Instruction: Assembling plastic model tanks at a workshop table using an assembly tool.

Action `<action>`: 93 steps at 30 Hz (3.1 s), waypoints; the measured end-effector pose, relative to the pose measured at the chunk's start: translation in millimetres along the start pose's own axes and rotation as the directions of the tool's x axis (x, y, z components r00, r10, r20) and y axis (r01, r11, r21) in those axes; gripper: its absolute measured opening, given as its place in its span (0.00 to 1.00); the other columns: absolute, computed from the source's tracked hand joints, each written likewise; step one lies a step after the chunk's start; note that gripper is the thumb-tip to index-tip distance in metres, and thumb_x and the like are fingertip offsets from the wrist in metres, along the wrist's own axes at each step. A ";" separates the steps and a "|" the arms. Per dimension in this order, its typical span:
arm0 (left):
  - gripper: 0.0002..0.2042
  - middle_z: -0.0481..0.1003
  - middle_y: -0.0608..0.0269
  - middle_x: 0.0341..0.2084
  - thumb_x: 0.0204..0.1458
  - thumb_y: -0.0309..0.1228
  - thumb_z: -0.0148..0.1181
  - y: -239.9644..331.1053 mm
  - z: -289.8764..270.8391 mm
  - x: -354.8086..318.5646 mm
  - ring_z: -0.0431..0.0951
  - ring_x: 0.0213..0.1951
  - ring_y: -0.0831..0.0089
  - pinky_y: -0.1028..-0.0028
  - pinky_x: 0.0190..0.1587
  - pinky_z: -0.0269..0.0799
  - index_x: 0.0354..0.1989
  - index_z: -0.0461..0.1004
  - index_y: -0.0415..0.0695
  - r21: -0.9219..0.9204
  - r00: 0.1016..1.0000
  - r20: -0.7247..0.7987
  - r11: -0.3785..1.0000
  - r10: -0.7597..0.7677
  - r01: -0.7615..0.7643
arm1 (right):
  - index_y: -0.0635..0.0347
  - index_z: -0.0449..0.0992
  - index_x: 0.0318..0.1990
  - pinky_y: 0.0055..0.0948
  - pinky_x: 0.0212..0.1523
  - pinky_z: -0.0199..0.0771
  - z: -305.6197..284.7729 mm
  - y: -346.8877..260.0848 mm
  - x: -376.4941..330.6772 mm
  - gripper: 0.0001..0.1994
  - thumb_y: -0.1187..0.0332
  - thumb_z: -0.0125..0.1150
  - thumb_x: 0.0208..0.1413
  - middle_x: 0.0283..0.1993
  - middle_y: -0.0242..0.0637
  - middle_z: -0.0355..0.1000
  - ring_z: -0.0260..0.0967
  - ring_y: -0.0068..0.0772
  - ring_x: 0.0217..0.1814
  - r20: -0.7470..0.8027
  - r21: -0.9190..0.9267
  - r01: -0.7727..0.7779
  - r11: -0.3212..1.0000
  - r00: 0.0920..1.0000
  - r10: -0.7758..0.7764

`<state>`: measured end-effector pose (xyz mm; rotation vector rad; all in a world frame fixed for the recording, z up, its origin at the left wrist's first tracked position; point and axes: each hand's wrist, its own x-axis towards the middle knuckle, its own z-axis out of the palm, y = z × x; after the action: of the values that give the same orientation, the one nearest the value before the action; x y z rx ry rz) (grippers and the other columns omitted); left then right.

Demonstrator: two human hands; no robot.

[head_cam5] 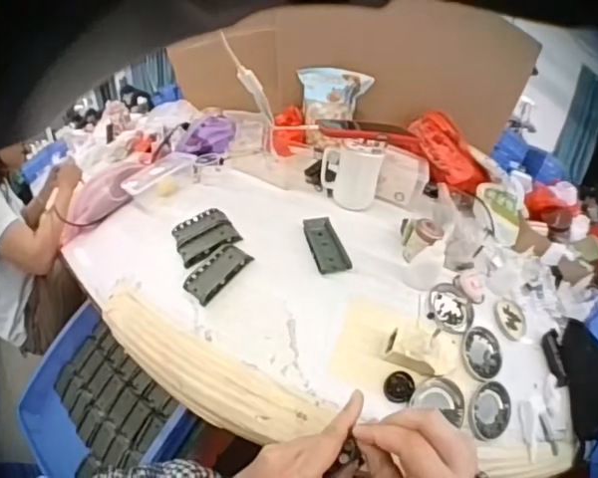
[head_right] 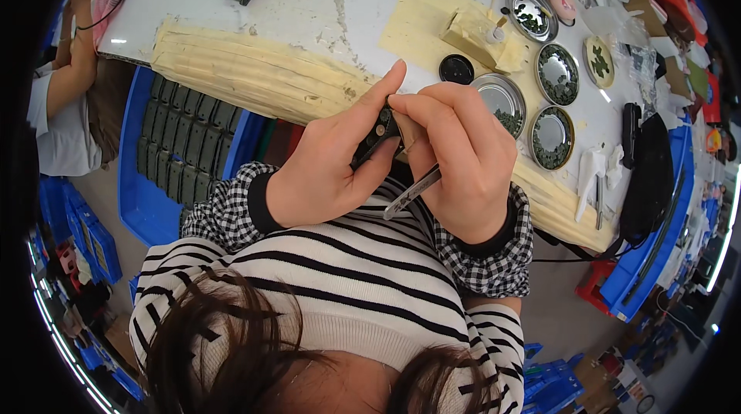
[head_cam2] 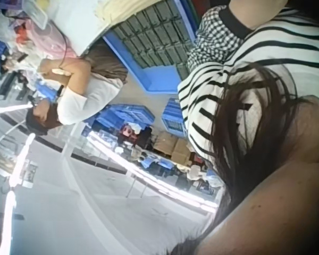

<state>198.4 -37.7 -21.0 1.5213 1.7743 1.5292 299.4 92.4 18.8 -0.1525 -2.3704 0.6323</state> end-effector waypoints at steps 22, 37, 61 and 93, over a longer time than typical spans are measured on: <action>0.21 0.74 0.45 0.45 0.65 0.33 0.45 -2.1 -12.0 21.2 0.78 0.36 0.72 0.70 0.41 0.78 0.63 0.55 0.39 -0.829 0.888 0.301 0.364 -0.348 0.424 | 0.59 0.79 0.40 0.26 0.26 0.64 -39.2 59.4 29.8 0.13 0.80 0.62 0.45 0.32 0.36 0.68 0.66 0.29 0.28 -0.145 -0.226 -0.244 0.943 0.966 0.215; 0.24 0.76 0.53 0.38 0.66 0.39 0.41 -16.9 -2.2 14.0 0.76 0.29 0.69 0.72 0.32 0.78 0.65 0.54 0.39 -0.830 0.853 0.489 -0.399 -0.183 0.390 | 0.71 0.71 0.42 0.22 0.45 0.77 -24.2 6.0 13.1 0.07 0.74 0.55 0.63 0.41 0.38 0.70 0.76 0.27 0.42 -0.061 0.619 -0.304 0.724 0.901 0.430; 0.29 0.72 0.51 0.45 0.67 0.42 0.38 0.8 -13.2 23.6 0.74 0.40 0.68 0.68 0.44 0.76 0.71 0.43 0.41 -0.894 0.844 0.445 -0.097 -0.299 0.437 | 0.69 0.76 0.38 0.21 0.31 0.72 -23.4 41.4 17.6 0.07 0.72 0.58 0.62 0.36 0.33 0.71 0.69 0.18 0.34 -0.331 0.272 -0.354 0.895 0.838 0.433; 0.22 0.73 0.55 0.33 0.53 0.30 0.62 -0.4 -19.3 22.3 0.73 0.34 0.68 0.74 0.39 0.68 0.56 0.71 0.34 -0.232 0.992 0.071 0.965 -0.106 0.120 | 0.68 0.72 0.40 0.19 0.42 0.73 -9.7 14.0 6.4 0.06 0.73 0.55 0.63 0.41 0.36 0.70 0.73 0.23 0.42 0.010 0.631 -0.289 0.719 0.931 0.366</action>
<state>174.7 -27.9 -6.3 1.3133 1.5552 1.5597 299.8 110.2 22.2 -0.3078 -1.9040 1.5110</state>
